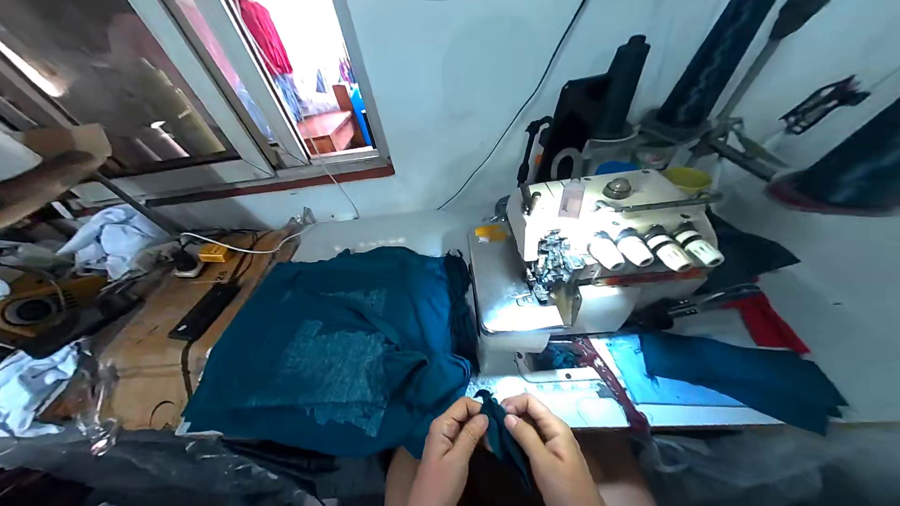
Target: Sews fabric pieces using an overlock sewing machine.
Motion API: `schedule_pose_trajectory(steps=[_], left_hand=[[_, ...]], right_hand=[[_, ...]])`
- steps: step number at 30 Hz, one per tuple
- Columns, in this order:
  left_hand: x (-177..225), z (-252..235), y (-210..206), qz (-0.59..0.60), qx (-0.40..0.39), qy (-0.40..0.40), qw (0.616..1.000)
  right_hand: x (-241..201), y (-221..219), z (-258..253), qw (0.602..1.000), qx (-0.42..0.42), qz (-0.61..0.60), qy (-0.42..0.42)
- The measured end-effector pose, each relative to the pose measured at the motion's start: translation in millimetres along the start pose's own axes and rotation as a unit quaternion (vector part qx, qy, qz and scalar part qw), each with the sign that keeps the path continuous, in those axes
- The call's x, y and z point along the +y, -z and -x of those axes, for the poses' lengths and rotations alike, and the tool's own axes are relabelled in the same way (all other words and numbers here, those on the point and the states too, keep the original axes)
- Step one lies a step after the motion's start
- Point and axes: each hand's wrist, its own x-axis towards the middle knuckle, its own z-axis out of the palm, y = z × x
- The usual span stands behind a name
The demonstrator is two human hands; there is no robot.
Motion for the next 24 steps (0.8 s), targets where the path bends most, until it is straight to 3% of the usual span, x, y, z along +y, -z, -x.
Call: schedule_pose_trajectory(steps=[2, 4, 6, 8, 11, 15, 19, 24], left_hand=[[13, -3, 7, 0.091, -0.004, 0.065, 0.994], [26, -6, 19, 0.174, -0.036, 0.142, 0.974], [34, -9, 34, 0.193, -0.108, 0.169, 0.960], [42, -14, 46, 0.150, -0.192, 0.138, 0.960], [51, -17, 62, 0.057, -0.243, 0.083, 0.965], [59, -15, 71, -0.046, -0.224, 0.008, 0.973], [55, -8, 67, -0.125, -0.204, -0.043, 0.970], [43, 0, 59, -0.206, -0.144, -0.027, 0.967]], right_hand=[[-8, 9, -8, 0.976, -0.029, -0.162, -0.143], [-13, 32, -15, 0.924, -0.143, -0.273, -0.226], [-14, 53, -22, 0.873, -0.290, -0.318, -0.231], [-21, 66, -27, 0.859, -0.364, -0.300, -0.199], [-34, 81, -28, 0.906, -0.354, -0.197, -0.123], [-32, 90, -31, 0.942, -0.325, -0.076, 0.024], [-28, 83, -22, 0.964, -0.263, -0.004, 0.047], [-16, 73, -16, 0.970, -0.219, 0.095, 0.049]])
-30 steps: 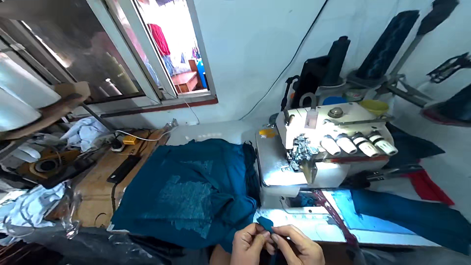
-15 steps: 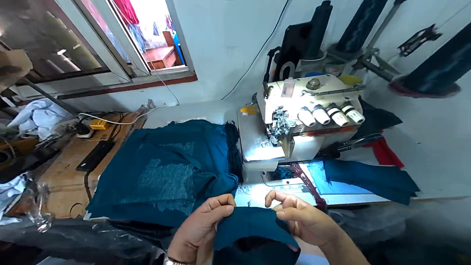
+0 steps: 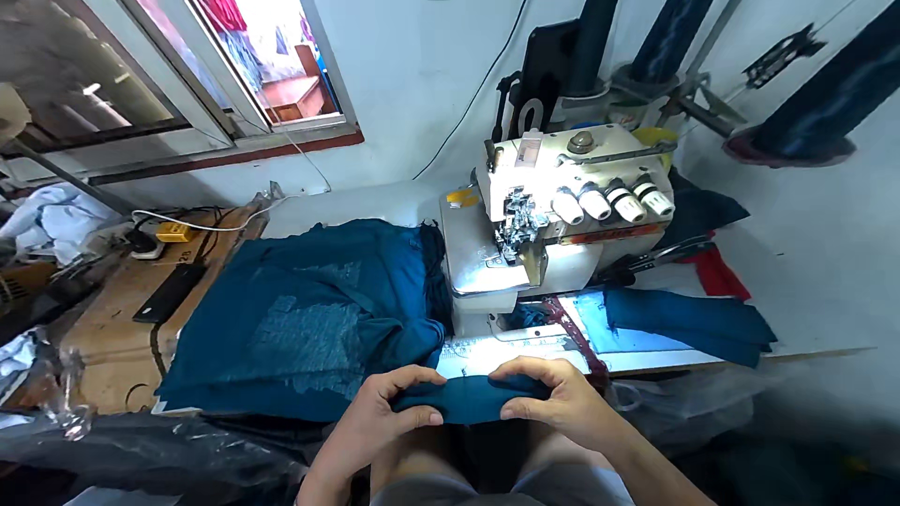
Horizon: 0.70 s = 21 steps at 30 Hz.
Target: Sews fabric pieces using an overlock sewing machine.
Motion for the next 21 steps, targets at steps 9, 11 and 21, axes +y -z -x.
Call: schedule_pose_trajectory(steps=[9, 11, 21], left_hand=[[-6, -8, -18, 0.061, -0.040, -0.003, 0.997], [-4, -10, -20, 0.047, -0.042, 0.023, 0.998], [1, 0, -19, -0.003, -0.121, 0.019, 0.993]], right_hand=[[5, -24, -9, 0.978, -0.085, -0.173, -0.083], [-1, -33, -10, 0.962, -0.099, -0.230, -0.108], [6, -55, -9, 0.976, 0.014, -0.211, -0.049]])
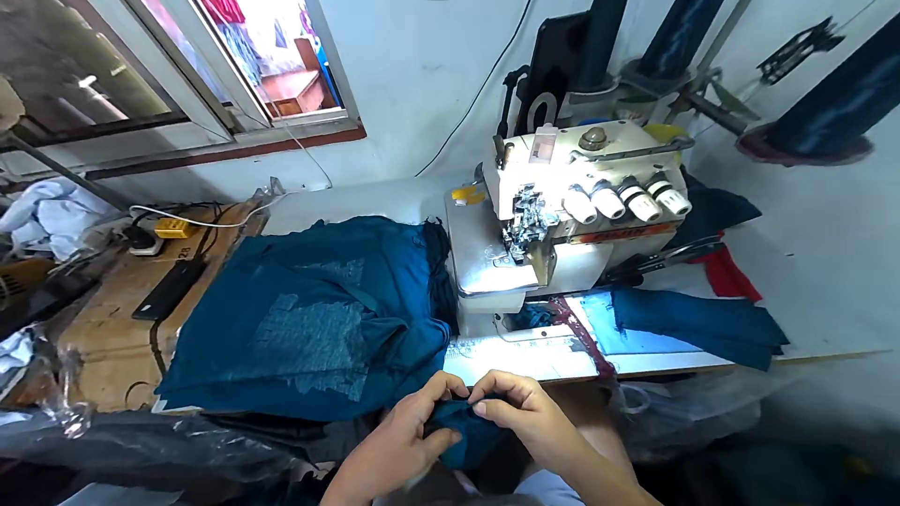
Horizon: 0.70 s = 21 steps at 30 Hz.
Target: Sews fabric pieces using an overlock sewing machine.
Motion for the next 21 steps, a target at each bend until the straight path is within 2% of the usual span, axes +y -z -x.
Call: schedule_pose_trajectory(steps=[3, 7, 9, 13, 16, 18, 21], left_hand=[[-6, -1, -2, -0.003, 0.009, -0.009, 1.000], [-11, -2, -4, -0.025, 0.038, -0.019, 0.999], [-12, -1, -7, -0.074, 0.075, -0.027, 0.994], [-22, -1, -19, -0.175, 0.212, -0.064, 0.959], [-27, -1, -22, -0.182, 0.249, -0.085, 0.947], [-29, 2, -22, -0.169, 0.241, -0.088, 0.952], [-29, 5, -11, -0.142, 0.171, -0.073, 0.972]], right_hand=[[-1, 0, -1, 0.998, -0.019, -0.054, -0.036], [0, 2, -1, 0.995, -0.014, -0.058, -0.081], [0, 2, 0, 0.991, 0.000, -0.072, -0.110], [3, 1, 1, 0.978, 0.020, -0.133, -0.158], [7, 0, 2, 0.973, -0.008, -0.170, -0.157], [9, -1, 3, 0.982, -0.034, -0.115, -0.145], [18, -4, 3, 0.989, -0.071, 0.116, -0.050]])
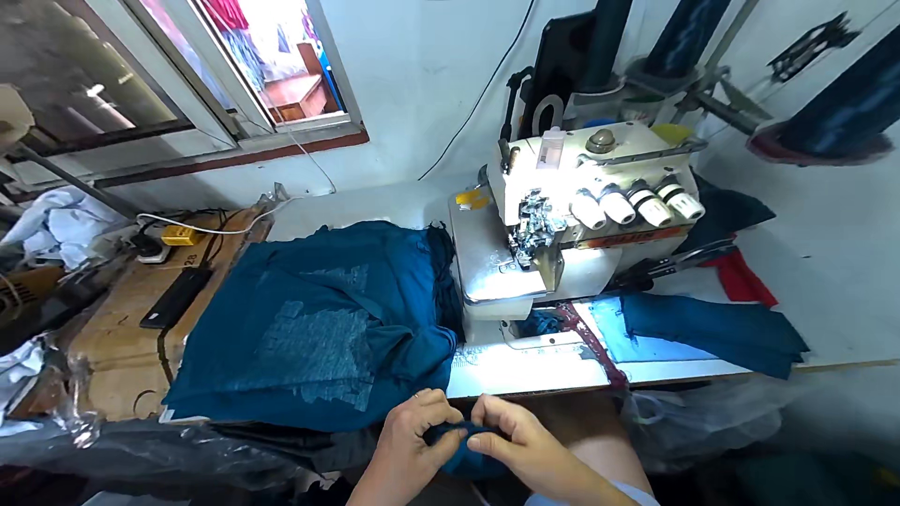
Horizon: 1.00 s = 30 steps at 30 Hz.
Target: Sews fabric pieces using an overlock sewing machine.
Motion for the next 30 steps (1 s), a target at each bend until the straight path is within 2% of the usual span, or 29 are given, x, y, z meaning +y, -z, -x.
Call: schedule_pose_trajectory(steps=[3, 4, 6, 8, 10, 11, 14, 17, 22, 27, 30], left_hand=[[-3, -17, 32, 0.022, -0.102, 0.023, 0.994], [-5, -26, 44, 0.020, -0.108, 0.027, 0.994], [-9, -45, 63, 0.002, -0.086, 0.048, 0.995], [-13, -62, 75, -0.059, -0.070, 0.082, 0.992], [-14, -78, 84, -0.124, -0.119, 0.130, 0.976], [-14, -85, 87, -0.138, -0.164, 0.151, 0.965], [-10, -93, 96, -0.122, -0.252, 0.131, 0.951], [-8, -87, 102, -0.065, -0.277, 0.061, 0.957], [-3, -71, 92, -0.065, -0.223, 0.007, 0.973], [2, -58, 79, -0.108, -0.076, -0.033, 0.991], [5, -54, 73, -0.120, 0.003, -0.059, 0.991]], right_hand=[[-11, -9, -17, 0.967, 0.036, 0.230, 0.103], [-21, -11, -28, 0.953, 0.054, 0.269, 0.126], [-47, -13, -54, 0.940, 0.079, 0.313, 0.108], [-72, -9, -84, 0.939, 0.061, 0.339, 0.003], [-87, -1, -114, 0.934, -0.006, 0.337, -0.119], [-88, 2, -123, 0.931, -0.032, 0.331, -0.150], [-85, 0, -120, 0.937, -0.052, 0.325, -0.121], [-78, -8, -94, 0.950, -0.007, 0.311, -0.037], [-51, -18, -68, 0.937, 0.111, 0.312, 0.114], [-32, -19, -65, 0.923, 0.184, 0.278, 0.191], [-29, -22, -68, 0.898, 0.222, 0.285, 0.252]])
